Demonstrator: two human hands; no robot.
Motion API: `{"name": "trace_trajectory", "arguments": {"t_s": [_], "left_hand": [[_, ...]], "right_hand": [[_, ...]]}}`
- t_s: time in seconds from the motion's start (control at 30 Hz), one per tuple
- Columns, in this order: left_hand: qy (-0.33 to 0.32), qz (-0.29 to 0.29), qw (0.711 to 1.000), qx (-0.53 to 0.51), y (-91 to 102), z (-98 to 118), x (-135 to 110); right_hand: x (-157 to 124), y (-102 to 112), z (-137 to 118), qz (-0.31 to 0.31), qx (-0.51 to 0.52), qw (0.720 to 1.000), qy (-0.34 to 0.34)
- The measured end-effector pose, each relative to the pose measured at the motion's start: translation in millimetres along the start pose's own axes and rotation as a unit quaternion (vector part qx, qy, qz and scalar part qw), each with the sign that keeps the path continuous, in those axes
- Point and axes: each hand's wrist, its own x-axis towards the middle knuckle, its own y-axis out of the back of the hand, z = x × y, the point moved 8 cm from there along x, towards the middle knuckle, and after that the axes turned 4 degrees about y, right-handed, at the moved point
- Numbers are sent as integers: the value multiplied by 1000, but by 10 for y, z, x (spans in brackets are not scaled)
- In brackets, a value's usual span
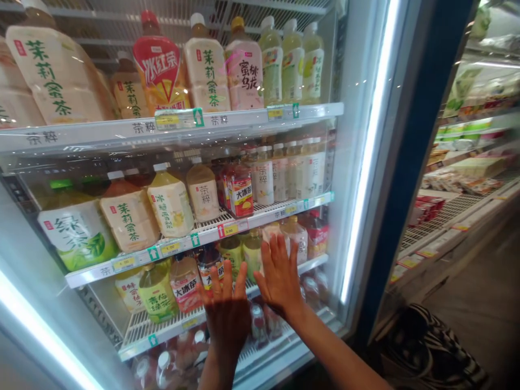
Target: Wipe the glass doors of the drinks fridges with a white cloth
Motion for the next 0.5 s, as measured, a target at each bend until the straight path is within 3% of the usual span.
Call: {"name": "trace_trajectory", "arguments": {"t_s": [0.07,0.13,0.2,0.3,0.37,0.43,0.5], "left_hand": [[-19,1,999,30,-65,-1,-21],[-38,-4,998,48,-97,-12,-58],[-47,-5,997,56,-90,-20,-84],[-44,-7,998,51,-61,-20,-89],[-36,-15,998,49,-64,-23,-78],[-34,-17,998,55,-75,-21,-70],[-37,-10,997,66,-88,-16,-73]], "right_hand": [[-438,-90,-30,2,-8,1000,20],[-654,-126,4,6,-7,1000,21],[-533,-99,142,2,3,1000,-12],[-14,-1,401,-4,19,997,-74],[225,34,448,-5,21,997,-76],[222,20,362,-2,23,998,-50],[29,-8,216,15,32,999,-19]]}}
